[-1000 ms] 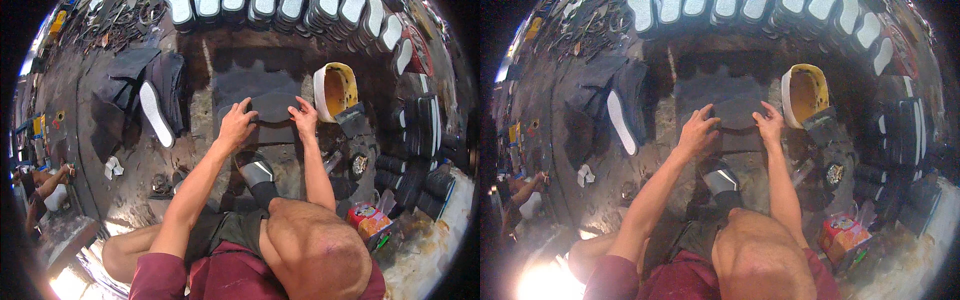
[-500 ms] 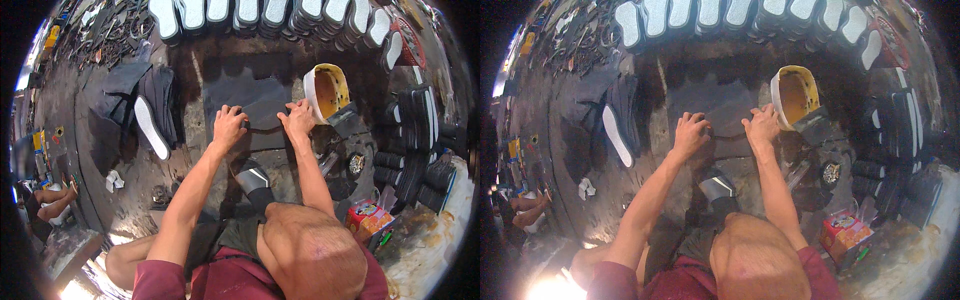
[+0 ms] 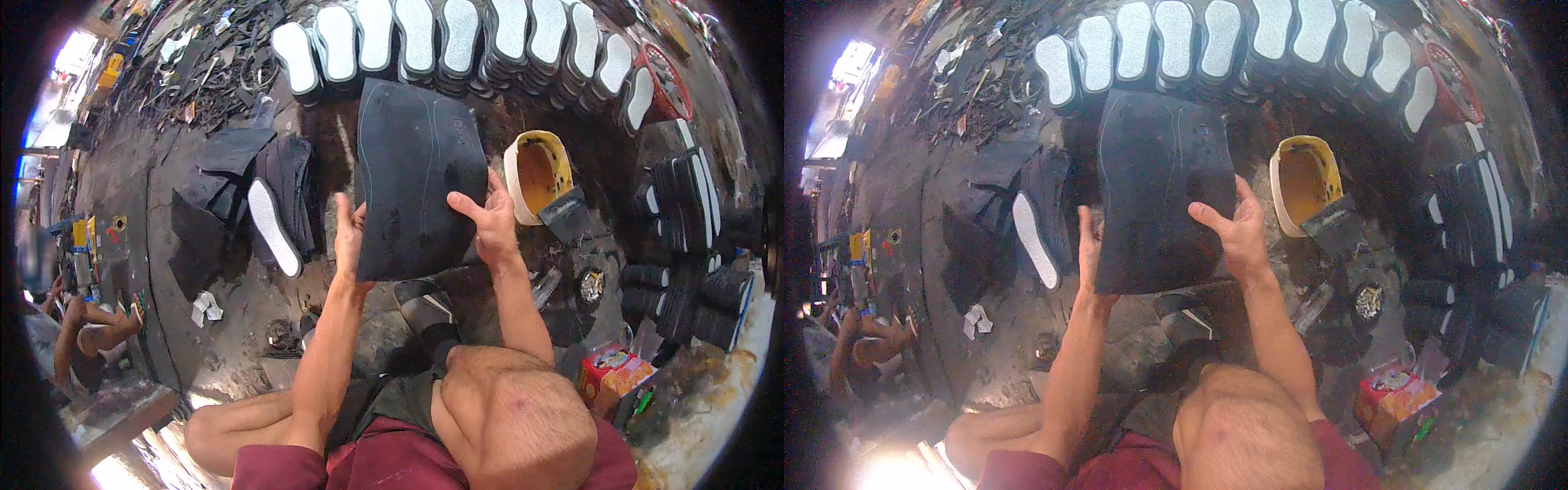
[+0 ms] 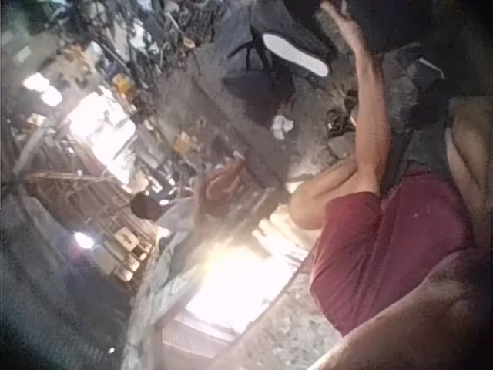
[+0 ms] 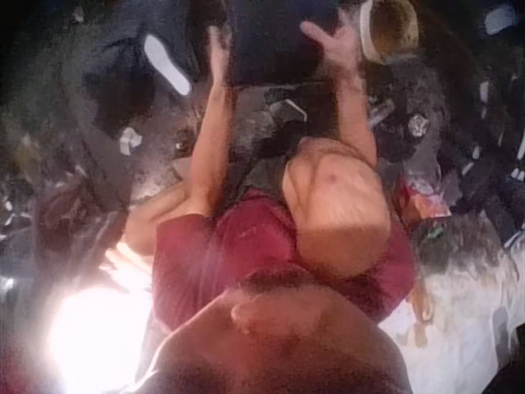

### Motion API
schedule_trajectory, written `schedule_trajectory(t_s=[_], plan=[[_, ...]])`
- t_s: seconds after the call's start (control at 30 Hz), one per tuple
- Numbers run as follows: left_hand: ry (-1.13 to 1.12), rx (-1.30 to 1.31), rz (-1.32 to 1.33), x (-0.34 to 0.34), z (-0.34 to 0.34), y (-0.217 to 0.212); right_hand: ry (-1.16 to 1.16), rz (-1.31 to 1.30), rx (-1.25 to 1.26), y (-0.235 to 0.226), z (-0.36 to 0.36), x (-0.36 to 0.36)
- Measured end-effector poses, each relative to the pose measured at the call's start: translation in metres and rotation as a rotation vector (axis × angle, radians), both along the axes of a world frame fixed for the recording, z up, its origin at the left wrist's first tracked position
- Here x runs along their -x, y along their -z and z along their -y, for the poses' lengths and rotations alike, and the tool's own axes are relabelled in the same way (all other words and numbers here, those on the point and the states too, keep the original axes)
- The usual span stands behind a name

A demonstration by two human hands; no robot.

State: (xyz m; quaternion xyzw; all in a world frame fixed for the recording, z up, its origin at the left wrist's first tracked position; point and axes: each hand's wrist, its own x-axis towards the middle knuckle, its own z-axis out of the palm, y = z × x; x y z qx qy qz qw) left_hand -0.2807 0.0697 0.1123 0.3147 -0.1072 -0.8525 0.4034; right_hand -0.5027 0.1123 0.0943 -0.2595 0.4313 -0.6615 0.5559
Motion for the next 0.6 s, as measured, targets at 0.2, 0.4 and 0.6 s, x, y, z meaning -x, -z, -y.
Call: schedule_trajectory(t_s=[0.2,0.4,0.6], plan=[[0.189,0.073,0.344,-0.024,-0.006,-0.012,-0.055,-0.033,-0.165,-0.003,0.022,-0.007],[0.042,-0.031,0.215,-0.015,-0.008,0.002,0.168,-0.924,0.053,-0.028,0.007,-0.027],[-0.037,0.012,0.396,-0.042,0.008,0.013,-0.052,-1.360,0.607,-0.038,-0.009,-0.031]])
